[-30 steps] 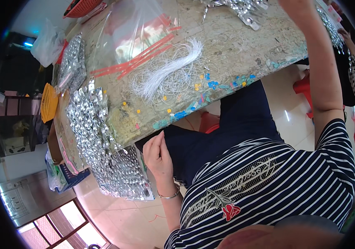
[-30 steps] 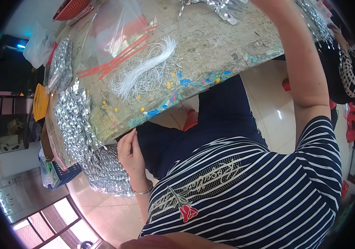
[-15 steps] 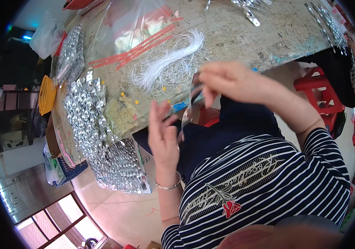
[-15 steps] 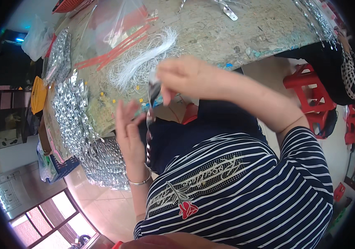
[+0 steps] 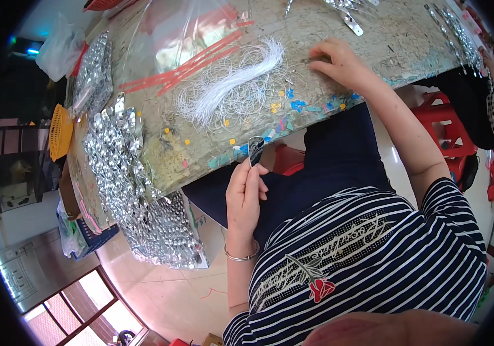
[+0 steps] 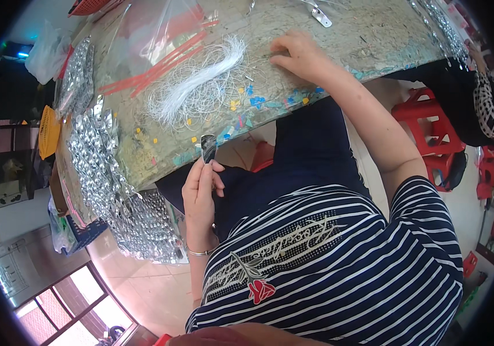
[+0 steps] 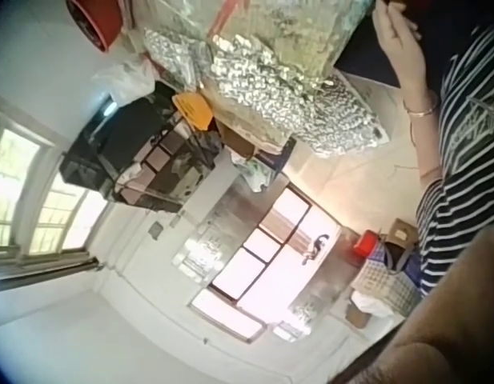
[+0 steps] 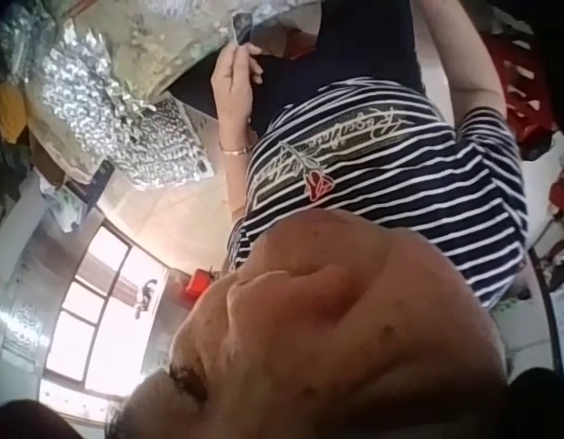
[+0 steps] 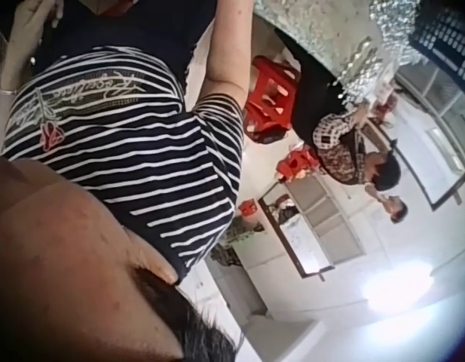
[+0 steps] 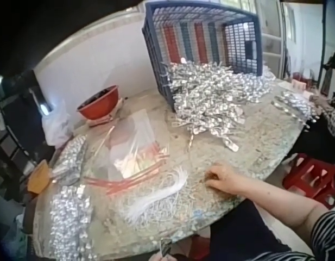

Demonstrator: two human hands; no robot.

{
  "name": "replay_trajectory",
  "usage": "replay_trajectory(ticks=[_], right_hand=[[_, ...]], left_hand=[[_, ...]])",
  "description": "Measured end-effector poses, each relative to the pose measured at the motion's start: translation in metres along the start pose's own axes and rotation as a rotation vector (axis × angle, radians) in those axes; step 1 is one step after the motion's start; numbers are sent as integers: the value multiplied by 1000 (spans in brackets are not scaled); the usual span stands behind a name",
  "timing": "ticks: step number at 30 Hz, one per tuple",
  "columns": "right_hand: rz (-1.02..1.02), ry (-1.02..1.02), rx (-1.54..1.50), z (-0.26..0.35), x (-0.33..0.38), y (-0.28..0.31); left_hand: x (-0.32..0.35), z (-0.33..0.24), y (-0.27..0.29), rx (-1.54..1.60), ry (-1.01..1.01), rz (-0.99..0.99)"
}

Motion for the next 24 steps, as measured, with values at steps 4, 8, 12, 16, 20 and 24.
replay_trajectory(ticks=[4, 8, 12, 16, 20, 24], right_hand=[[-5, -3, 43, -2, -3, -5], [24, 15, 48, -6, -5, -10], [14, 45, -50, 14, 4, 12], [280, -254, -486, 48, 22, 26], [594, -315, -785, 96, 55, 3], [847, -298, -757, 145, 84, -23]], left_hand=[[3, 8, 3, 115, 3, -34], [4, 1, 3, 95, 33, -22], [6, 0, 7, -37, 22, -40], [11, 2, 17, -22, 78, -121], [7, -21, 17, -40, -115, -226], [3, -31, 0, 43, -58, -89]])
Point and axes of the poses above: each hand's wrist, its own x-axis away from the middle knuckle, its own y-axis out of the back of the hand, z = x × y, the point moved 7 cm from there along -x, towards the middle knuckle, and after that the axes turned 9 degrees about -y, right-handed, at the moved point
